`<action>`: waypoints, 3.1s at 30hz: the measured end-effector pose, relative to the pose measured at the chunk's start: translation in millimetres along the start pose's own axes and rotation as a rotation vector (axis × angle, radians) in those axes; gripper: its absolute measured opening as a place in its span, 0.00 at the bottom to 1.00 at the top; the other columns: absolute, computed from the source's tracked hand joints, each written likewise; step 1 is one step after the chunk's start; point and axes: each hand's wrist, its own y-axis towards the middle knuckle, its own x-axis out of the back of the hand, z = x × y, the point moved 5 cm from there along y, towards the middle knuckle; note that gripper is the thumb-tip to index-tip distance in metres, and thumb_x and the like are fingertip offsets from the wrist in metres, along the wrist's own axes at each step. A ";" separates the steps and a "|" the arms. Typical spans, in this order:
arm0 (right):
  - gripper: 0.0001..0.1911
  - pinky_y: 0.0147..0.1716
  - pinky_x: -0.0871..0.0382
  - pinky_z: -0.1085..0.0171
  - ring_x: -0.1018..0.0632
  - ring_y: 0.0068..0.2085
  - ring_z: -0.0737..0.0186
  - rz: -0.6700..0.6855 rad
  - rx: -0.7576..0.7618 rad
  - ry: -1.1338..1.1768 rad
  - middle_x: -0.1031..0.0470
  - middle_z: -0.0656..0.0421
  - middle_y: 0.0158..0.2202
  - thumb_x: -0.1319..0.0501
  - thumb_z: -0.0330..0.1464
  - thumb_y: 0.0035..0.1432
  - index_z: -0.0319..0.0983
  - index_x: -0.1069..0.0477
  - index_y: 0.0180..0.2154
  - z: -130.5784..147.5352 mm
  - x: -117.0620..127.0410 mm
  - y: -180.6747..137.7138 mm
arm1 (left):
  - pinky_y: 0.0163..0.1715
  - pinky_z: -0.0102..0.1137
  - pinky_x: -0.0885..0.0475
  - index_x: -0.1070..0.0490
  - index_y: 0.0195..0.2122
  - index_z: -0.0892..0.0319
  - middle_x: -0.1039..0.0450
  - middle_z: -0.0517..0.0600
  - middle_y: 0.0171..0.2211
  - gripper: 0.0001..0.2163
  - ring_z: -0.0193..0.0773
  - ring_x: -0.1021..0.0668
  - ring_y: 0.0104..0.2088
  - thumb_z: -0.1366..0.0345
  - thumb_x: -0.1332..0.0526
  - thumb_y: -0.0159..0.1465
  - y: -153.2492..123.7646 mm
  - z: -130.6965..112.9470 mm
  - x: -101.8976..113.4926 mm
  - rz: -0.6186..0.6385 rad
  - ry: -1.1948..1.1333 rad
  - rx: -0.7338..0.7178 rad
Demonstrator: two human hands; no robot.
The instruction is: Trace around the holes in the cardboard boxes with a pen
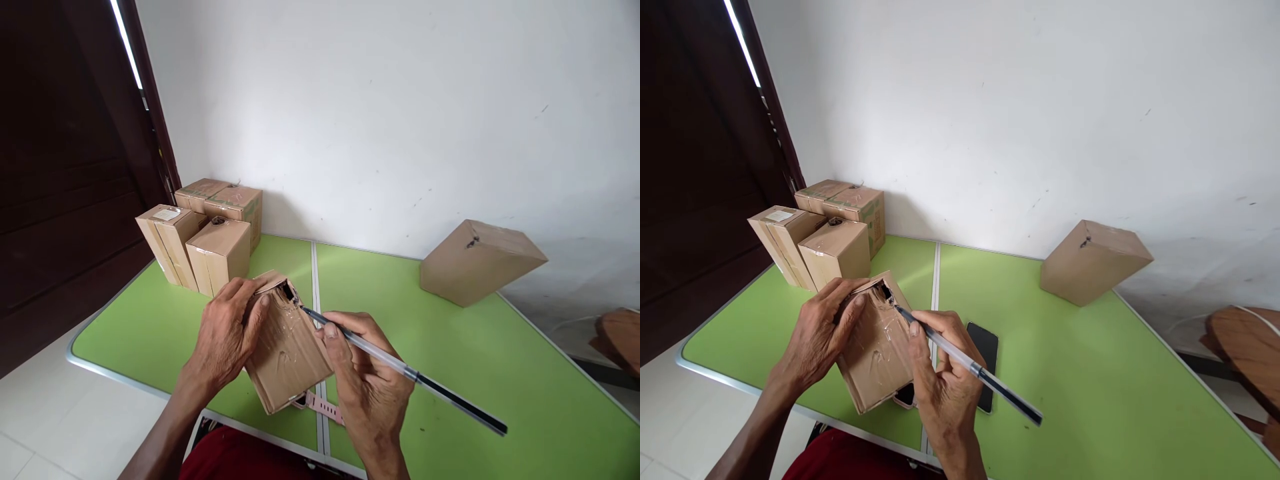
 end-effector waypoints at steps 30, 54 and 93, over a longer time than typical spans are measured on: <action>0.30 0.56 0.22 0.46 0.20 0.55 0.37 0.424 -0.271 -1.167 0.17 0.41 0.53 0.47 0.18 0.62 0.39 0.16 0.57 -197.1 189.0 -46.3 | 0.48 0.36 0.24 0.16 0.58 0.52 0.15 0.51 0.50 0.22 0.46 0.15 0.48 0.48 0.46 0.80 7.1 16.2 14.2 -0.100 0.096 -0.030; 0.34 0.39 0.21 0.50 0.14 0.51 0.30 0.292 -0.871 -0.871 0.16 0.33 0.53 0.26 0.47 0.59 0.28 0.24 0.56 -166.5 87.6 -56.1 | 0.49 0.36 0.24 0.16 0.57 0.52 0.14 0.50 0.50 0.21 0.46 0.15 0.48 0.49 0.45 0.80 -0.6 15.8 13.0 -0.124 0.076 -0.040; 0.47 0.39 0.16 0.55 0.11 0.41 0.47 0.413 -1.017 1.141 0.11 0.44 0.47 0.45 0.71 0.69 0.36 0.14 0.55 5.9 -47.8 -55.8 | 0.35 0.35 0.28 0.32 0.29 0.53 0.26 0.51 0.33 0.18 0.42 0.23 0.32 0.55 0.46 0.77 0.4 13.3 9.6 -0.095 0.005 -0.031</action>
